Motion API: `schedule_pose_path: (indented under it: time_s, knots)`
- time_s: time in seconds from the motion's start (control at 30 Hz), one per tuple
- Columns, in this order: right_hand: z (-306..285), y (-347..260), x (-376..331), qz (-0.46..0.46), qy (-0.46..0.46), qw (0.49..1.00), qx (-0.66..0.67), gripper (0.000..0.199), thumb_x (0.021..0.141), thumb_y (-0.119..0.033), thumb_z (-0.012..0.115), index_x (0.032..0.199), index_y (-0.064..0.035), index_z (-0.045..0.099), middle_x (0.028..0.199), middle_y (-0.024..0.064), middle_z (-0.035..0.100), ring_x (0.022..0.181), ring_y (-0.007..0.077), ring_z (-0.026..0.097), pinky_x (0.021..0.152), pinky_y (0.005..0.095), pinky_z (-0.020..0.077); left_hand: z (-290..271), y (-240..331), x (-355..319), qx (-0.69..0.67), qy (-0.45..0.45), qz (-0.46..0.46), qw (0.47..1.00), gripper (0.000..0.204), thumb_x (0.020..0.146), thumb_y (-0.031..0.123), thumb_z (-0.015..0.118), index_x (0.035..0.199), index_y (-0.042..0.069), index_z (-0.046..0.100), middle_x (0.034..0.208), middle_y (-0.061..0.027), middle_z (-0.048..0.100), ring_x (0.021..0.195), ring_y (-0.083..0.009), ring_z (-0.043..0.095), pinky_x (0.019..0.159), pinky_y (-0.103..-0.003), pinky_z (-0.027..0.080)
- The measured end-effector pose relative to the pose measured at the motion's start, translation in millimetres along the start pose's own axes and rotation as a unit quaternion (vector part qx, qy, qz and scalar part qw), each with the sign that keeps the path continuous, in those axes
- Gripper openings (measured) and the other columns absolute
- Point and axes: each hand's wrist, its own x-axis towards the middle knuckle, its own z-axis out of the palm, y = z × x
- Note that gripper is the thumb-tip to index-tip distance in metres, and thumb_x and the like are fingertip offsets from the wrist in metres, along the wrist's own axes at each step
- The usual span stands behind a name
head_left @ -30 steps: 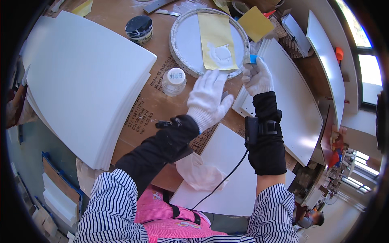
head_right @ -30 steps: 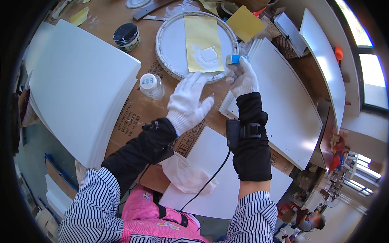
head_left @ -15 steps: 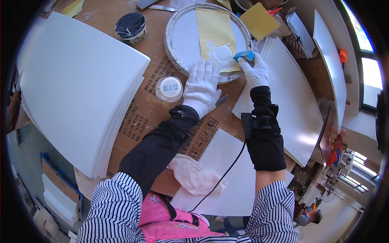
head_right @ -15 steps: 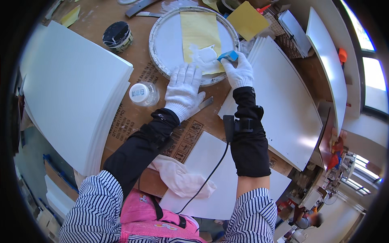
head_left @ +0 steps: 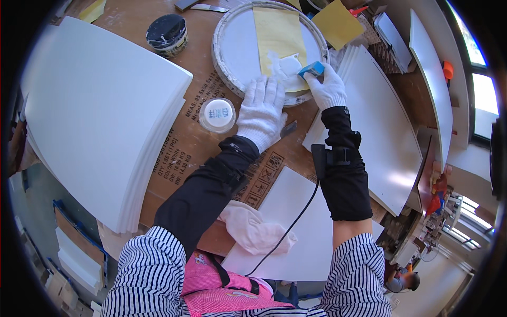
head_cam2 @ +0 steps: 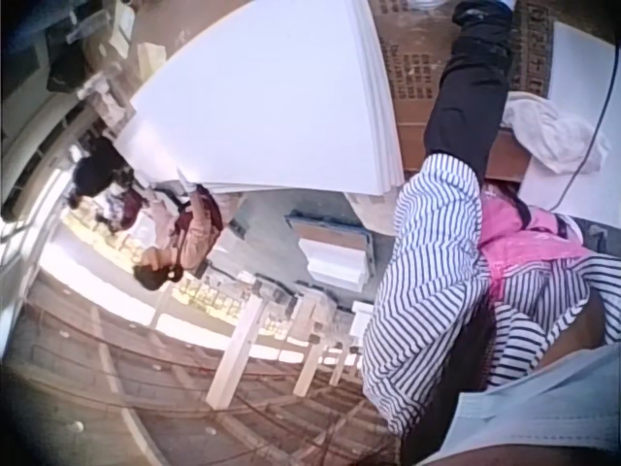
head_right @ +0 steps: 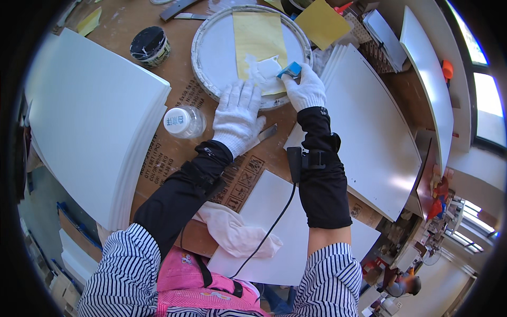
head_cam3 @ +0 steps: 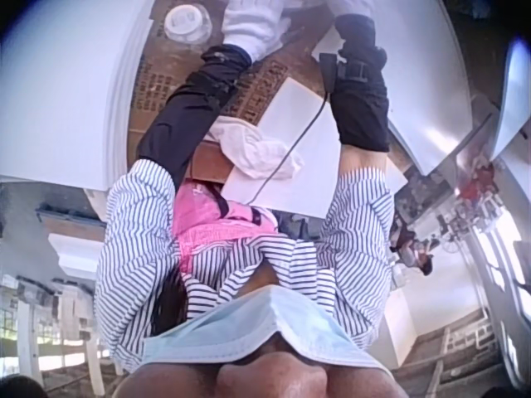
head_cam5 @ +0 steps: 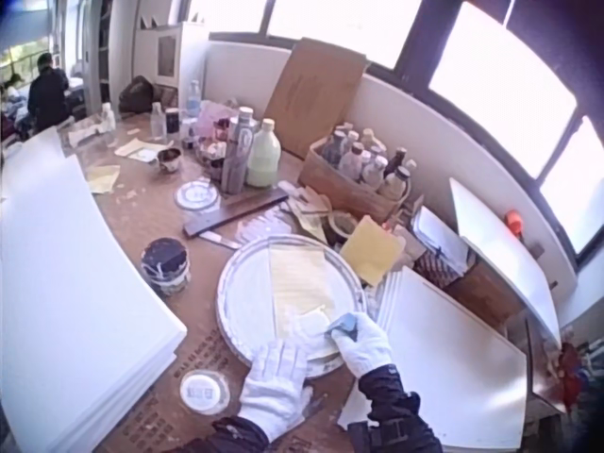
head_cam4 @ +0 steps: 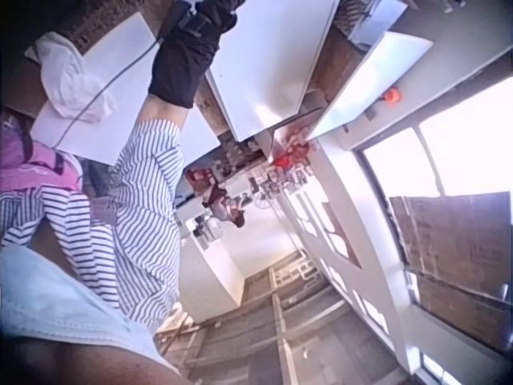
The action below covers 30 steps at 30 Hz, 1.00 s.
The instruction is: Cleaning and inspecting white furniture panels with a cloth and a sponge in a manufacturing workshop.
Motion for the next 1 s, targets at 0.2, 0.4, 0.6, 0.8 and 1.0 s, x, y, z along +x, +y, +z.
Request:
schedule_pose_path:
  time_s: [0.2,0.4,0.6,0.8,1.0]
  knots:
    - [-5.8,-0.5,0.5,-0.006,-0.035,0.999,-0.037,0.034,0.083,-0.030,0.072,0.104,-0.0040,0.064,0.098,0.0178,0.070,0.095,0.0353,0.066,0.085,0.0402,0.0511,3.6,-1.2,-0.4,0.018,-0.007,-0.007,1.000,0.077,0.077,0.034,0.072,0.140,-0.003,0.045,0.146,-0.0229,0.043,0.137,-0.0382,0.036,0.118,-0.050,0.020]
    - [-4.5,-4.2,-1.2,0.025,0.014,0.997,0.074,0.035,0.082,-0.032,0.072,0.102,-0.0041,0.065,0.096,0.0176,0.071,0.094,0.0347,0.067,0.085,0.0406,0.0513,4.6,-1.5,1.6,0.035,-0.006,-0.003,0.999,0.077,0.075,0.035,0.074,0.138,-0.002,0.047,0.145,-0.0223,0.044,0.136,-0.0371,0.038,0.118,-0.049,0.022]
    - [-8.9,-7.6,-2.0,-0.008,-0.038,0.997,-0.071,0.034,0.083,-0.032,0.070,0.103,-0.0051,0.065,0.097,0.0185,0.070,0.094,0.0364,0.067,0.084,0.0418,0.0514,2.2,1.1,2.2,0.030,-0.006,0.000,1.000,0.077,0.075,0.034,0.074,0.138,-0.002,0.047,0.143,-0.0219,0.045,0.136,-0.0369,0.038,0.117,-0.049,0.022]
    - [-7.3,-16.9,0.6,0.021,-0.017,0.998,-0.048,0.036,0.081,-0.034,0.070,0.103,-0.0060,0.065,0.097,0.0195,0.070,0.095,0.0379,0.066,0.085,0.0427,0.0512,0.7,0.7,2.7,-0.001,-0.003,0.002,1.000,0.077,0.076,0.029,0.073,0.138,-0.007,0.044,0.140,-0.0242,0.045,0.135,-0.0408,0.038,0.116,-0.052,0.022]
    - [-31.3,-7.0,-15.7,0.017,-0.001,1.000,0.008,0.035,0.082,-0.034,0.068,0.100,-0.0040,0.065,0.089,0.0166,0.070,0.080,0.0301,0.067,0.071,0.0377,0.0530,-2.4,3.2,4.1,0.045,-0.003,0.013,0.999,0.075,0.079,0.036,0.069,0.138,-0.004,0.045,0.143,-0.0238,0.044,0.134,-0.0397,0.039,0.116,-0.051,0.022]
